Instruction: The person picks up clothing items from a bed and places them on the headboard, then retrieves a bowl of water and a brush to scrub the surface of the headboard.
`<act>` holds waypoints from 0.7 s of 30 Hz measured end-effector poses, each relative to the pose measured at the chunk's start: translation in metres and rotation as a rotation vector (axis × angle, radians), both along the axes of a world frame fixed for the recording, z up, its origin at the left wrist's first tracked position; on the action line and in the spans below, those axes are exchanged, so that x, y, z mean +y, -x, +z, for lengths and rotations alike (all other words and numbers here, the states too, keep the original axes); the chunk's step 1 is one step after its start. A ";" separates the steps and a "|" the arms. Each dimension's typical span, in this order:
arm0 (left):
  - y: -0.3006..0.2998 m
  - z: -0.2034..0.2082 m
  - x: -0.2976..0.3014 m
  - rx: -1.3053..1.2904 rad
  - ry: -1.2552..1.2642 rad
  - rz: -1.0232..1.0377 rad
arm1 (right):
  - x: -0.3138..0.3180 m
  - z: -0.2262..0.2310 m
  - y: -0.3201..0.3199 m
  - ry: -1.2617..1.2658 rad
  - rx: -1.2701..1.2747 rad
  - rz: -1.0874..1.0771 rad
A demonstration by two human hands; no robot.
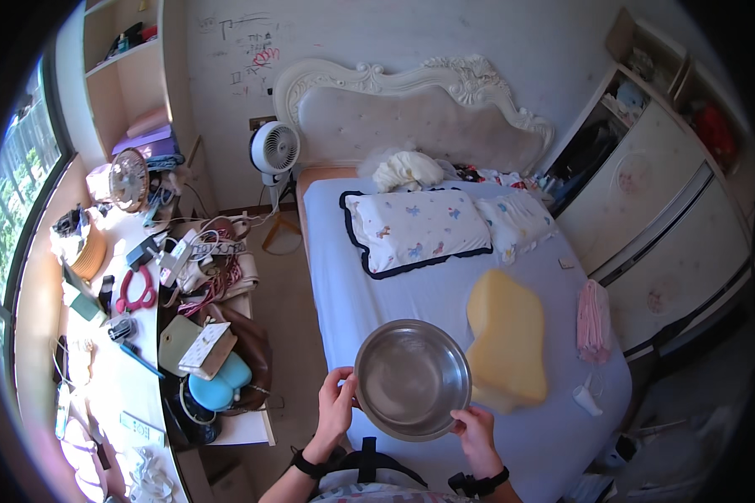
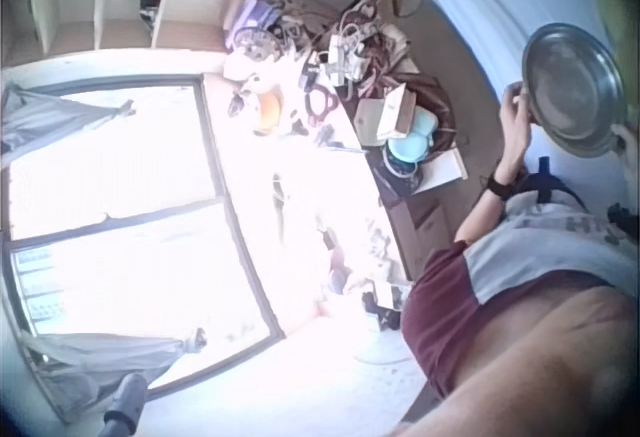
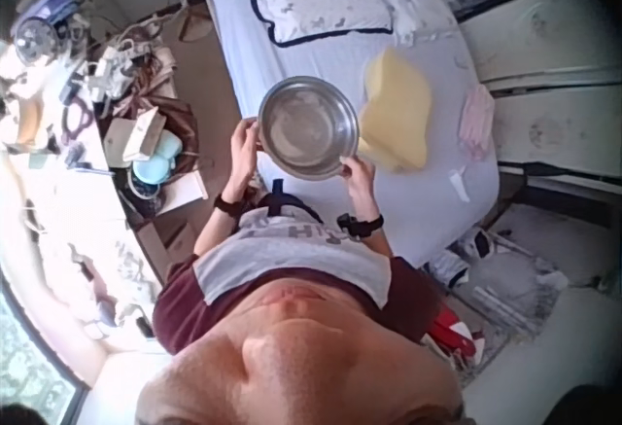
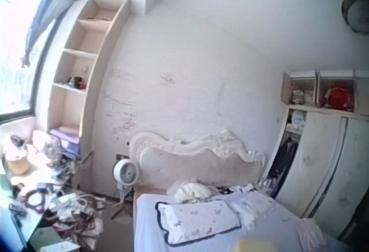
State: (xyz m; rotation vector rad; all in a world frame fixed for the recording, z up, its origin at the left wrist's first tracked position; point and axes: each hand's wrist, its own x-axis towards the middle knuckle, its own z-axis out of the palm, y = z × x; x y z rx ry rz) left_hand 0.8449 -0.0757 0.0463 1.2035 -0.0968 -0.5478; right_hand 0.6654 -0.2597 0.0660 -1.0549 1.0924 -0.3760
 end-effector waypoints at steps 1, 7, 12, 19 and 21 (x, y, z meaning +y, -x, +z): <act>-0.011 0.005 -0.012 -0.021 -0.050 -0.061 | -0.008 0.000 -0.002 0.003 -0.002 -0.040; -0.034 0.010 -0.086 -0.084 -0.257 -0.461 | -0.028 0.007 0.033 0.098 0.039 -0.209; -0.030 0.008 -0.107 -0.066 -0.309 -0.863 | -0.004 0.009 0.073 0.149 0.022 -0.394; -0.010 -0.012 -0.113 -0.002 -0.385 -1.240 | 0.042 -0.002 0.123 0.177 0.112 -0.437; -0.008 -0.013 -0.109 -0.053 -0.404 -1.312 | 0.054 0.002 0.126 0.200 0.168 -0.440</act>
